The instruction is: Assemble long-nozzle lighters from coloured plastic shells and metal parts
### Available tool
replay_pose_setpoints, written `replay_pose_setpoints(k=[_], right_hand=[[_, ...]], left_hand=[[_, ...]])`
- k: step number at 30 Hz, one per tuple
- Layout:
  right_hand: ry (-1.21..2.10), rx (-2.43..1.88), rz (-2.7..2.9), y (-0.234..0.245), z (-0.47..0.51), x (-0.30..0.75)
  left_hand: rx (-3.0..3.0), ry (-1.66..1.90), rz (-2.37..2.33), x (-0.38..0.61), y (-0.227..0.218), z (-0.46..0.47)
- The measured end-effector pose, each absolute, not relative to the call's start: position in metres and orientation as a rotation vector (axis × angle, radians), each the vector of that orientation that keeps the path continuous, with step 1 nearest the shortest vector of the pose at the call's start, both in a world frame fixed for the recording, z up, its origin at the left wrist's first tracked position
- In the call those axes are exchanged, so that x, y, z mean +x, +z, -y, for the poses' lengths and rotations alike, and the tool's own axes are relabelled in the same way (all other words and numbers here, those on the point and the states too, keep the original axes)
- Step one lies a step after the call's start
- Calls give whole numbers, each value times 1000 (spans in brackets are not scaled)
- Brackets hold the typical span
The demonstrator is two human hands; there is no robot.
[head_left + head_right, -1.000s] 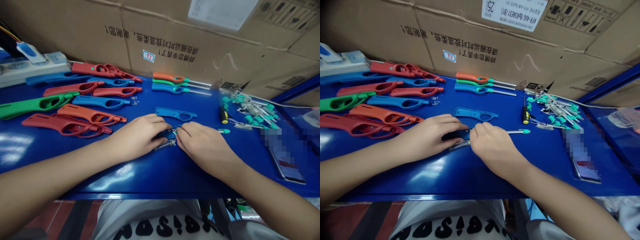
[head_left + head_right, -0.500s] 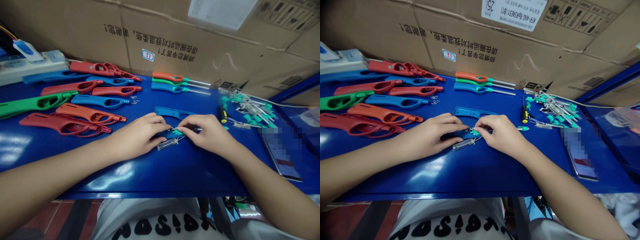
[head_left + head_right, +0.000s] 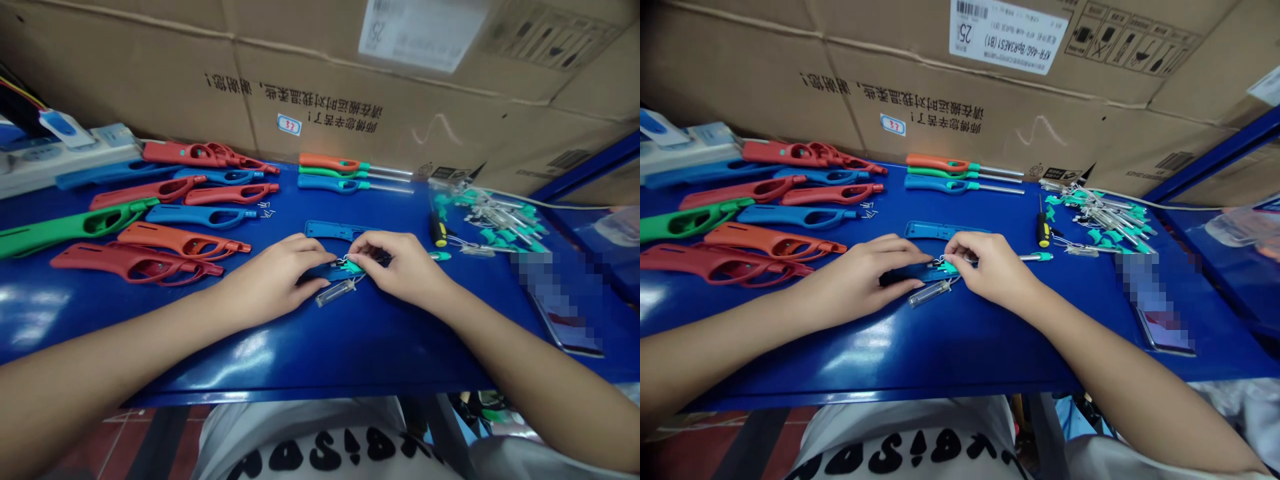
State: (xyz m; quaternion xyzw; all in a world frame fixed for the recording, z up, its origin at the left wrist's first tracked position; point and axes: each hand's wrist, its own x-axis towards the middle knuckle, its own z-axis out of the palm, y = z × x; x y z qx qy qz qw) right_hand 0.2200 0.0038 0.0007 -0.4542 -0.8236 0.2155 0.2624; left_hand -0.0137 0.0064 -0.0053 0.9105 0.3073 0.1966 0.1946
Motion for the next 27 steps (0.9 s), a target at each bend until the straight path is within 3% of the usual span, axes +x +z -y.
replay_pose_setpoints(k=[12, 23, 27], right_hand=[[429, -1084, 2109, 13, 1, 223], [809, -1065, 1933, 7, 3, 219], [766, -999, 2003, 9, 9, 216]], left_hand=[[2555, 578, -932, -14, -4, -7], [2308, 845, -1001, -9, -9, -6], [2217, 957, -1020, -7, -11, -5]])
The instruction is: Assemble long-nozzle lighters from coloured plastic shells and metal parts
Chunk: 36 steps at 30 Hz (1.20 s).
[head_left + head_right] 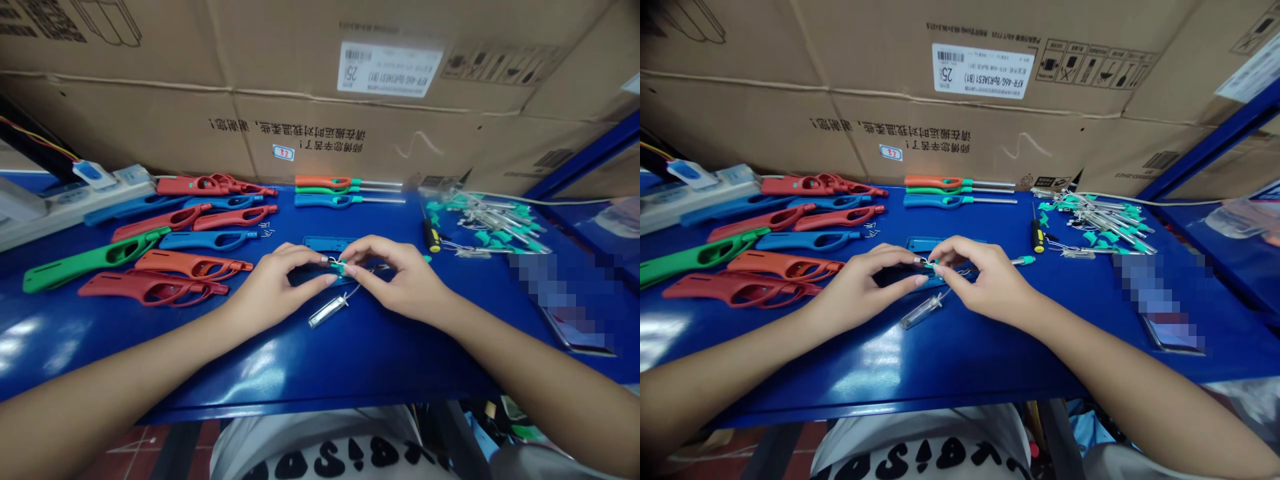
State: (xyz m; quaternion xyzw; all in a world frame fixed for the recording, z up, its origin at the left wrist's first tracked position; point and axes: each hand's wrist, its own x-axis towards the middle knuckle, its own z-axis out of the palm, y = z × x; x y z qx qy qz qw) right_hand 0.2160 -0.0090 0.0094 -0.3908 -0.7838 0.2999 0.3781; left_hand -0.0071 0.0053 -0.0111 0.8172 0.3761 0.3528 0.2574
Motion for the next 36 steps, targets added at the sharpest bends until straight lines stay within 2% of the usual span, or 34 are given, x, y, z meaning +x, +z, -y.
replay_pose_setpoints(k=[3, 10, 18, 21, 27, 36], right_hand=[[787, -975, 2026, 10, 12, 215], [1143, -890, 1948, 12, 12, 216], [1389, -881, 1796, 14, 11, 216], [1325, -937, 1783, 9, 7, 216], [994, -1005, 1960, 3, 3, 216], [909, -1065, 2006, 5, 4, 214]], left_hand=[[2154, 1010, -1018, -8, -10, -6], [2099, 1080, -972, -7, -4, -5], [2046, 1053, -933, -7, -3, -2], [2026, 1038, -924, -7, -4, -2], [2046, 1037, -923, -6, -3, -2], [2071, 1059, -844, -4, 1, 2]])
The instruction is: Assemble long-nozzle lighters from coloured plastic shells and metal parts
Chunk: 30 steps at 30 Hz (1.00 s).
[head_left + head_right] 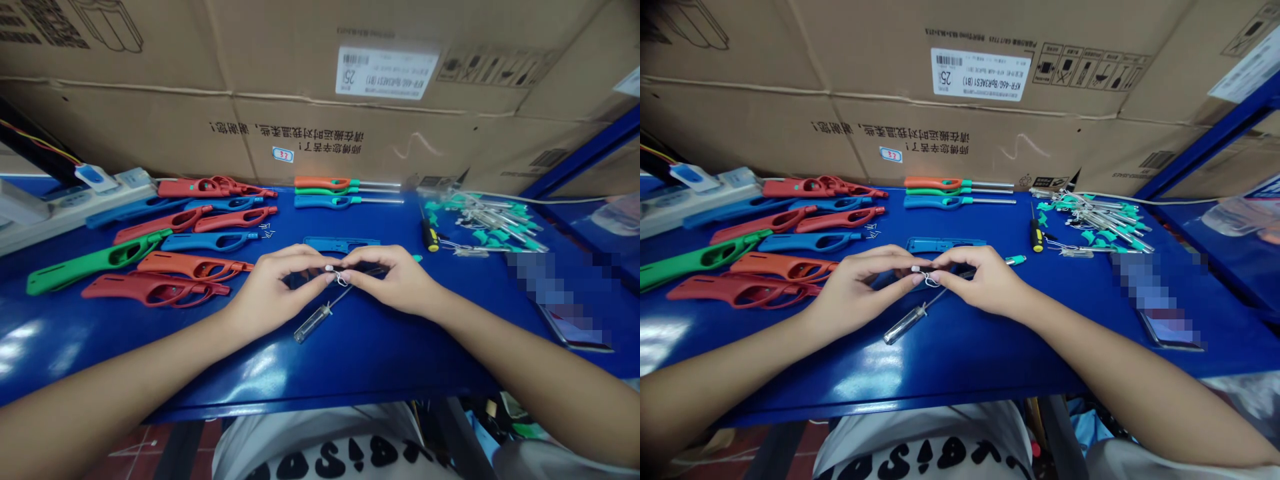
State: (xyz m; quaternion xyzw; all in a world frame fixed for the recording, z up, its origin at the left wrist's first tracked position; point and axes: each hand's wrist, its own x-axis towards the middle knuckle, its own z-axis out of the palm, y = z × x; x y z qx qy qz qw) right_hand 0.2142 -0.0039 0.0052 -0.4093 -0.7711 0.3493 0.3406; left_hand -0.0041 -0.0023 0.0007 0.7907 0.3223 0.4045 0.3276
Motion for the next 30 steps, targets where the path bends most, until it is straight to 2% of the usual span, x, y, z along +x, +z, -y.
replay_pose_setpoints(k=[10, 25, 30], right_hand=[[642, -965, 2104, 1, 4, 217], [658, -1121, 2053, 8, 4, 223], [704, -1126, 2041, 11, 4, 222]], left_hand=[[2199, 1087, -947, -8, 6, -1], [1977, 1084, -1125, -12, 6, -13], [2113, 986, -1164, -15, -1, -19]])
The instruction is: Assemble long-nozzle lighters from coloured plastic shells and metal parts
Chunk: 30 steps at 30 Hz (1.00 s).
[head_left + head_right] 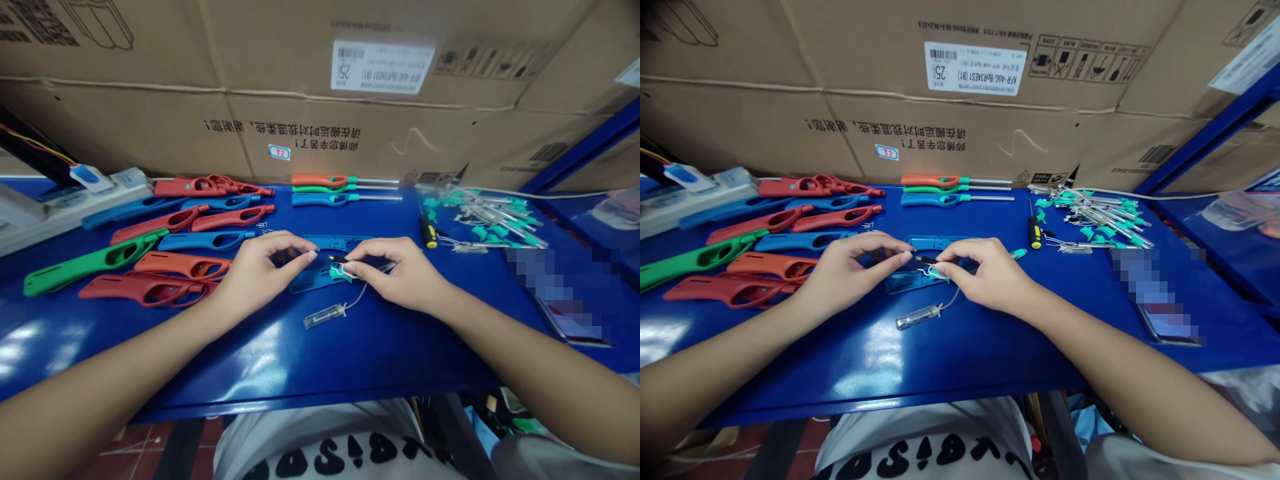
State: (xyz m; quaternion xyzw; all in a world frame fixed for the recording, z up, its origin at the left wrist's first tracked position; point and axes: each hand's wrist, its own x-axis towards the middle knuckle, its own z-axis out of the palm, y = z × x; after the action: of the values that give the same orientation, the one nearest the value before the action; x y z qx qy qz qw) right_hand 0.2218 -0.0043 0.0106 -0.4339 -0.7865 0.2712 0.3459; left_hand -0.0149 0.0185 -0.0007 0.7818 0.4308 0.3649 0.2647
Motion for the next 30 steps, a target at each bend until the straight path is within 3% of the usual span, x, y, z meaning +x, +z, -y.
replay_pose_setpoints(k=[16, 30], right_hand=[[650, -1124, 1970, 6, 5, 217], [920, -1063, 1876, 13, 16, 209]], left_hand=[[2258, 828, -888, -8, 2, 1], [1931, 1002, -972, -1, 4, 10]])
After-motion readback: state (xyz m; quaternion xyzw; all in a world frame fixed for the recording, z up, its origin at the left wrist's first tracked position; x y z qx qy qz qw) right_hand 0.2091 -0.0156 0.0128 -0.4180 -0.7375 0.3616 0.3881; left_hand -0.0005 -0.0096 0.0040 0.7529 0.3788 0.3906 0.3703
